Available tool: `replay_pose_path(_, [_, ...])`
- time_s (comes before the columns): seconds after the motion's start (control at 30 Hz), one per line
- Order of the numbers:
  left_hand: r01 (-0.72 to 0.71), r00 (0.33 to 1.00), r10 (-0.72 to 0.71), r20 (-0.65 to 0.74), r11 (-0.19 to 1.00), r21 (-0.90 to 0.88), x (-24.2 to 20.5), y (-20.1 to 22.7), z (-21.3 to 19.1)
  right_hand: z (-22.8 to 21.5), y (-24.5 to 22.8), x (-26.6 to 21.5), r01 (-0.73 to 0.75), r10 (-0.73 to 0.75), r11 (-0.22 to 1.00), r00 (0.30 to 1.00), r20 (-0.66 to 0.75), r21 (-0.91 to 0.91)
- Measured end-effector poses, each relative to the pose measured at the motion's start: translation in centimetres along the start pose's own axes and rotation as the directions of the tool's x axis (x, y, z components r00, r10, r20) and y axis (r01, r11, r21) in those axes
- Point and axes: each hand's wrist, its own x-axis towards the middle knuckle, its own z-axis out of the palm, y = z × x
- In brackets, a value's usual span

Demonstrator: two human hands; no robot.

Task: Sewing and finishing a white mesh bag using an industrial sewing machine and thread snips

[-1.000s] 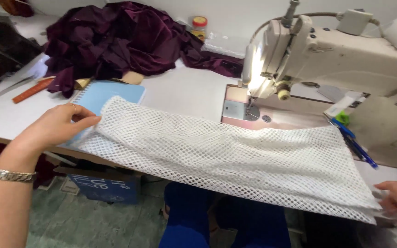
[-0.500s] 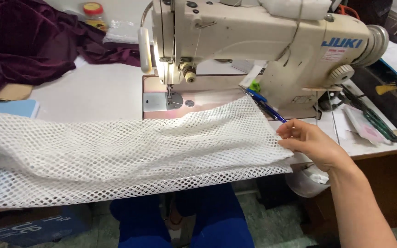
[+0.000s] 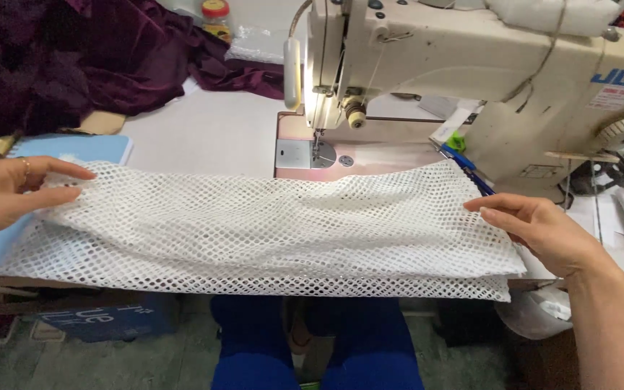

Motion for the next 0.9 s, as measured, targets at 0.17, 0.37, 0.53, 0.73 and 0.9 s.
replay_pose_path(0.17, [0.176,0.984,-0.175,0.017,0.980,-0.088,-1.4,5.6,0.6,0.8,0.5,0.6,0.111,-0.106,0.989,0.993,-0.051,0.099])
replay_pose_path(0.37, [-0.085,0.990,0.041,-0.132,0.933,-0.348,1.3,2.3,0.8,0.2,0.4,0.4,0.082,-0.091,0.982,0.995,0.046,0.170])
replay_pose_path(0.53, [-0.258,0.950,0.179,-0.255,0.911,-0.321,2.6,0.7,-0.1,0.1,-1.2,-0.6,0.144,-0.115,0.974,0.980,-0.164,0.176])
replay_pose_path(0.73, [-0.185,0.980,0.139,-0.145,0.903,-0.387,1.4,4.6,-0.4,0.5,-0.9,-0.9,0.149,-0.130,0.986,0.970,-0.207,0.078])
replay_pose_path(0.9, [0.154,0.988,-0.146,0.050,0.913,-0.377,0.9,6.5,0.4,0.5,3.3,2.0,0.056,-0.046,0.954,0.998,-0.040,0.293])
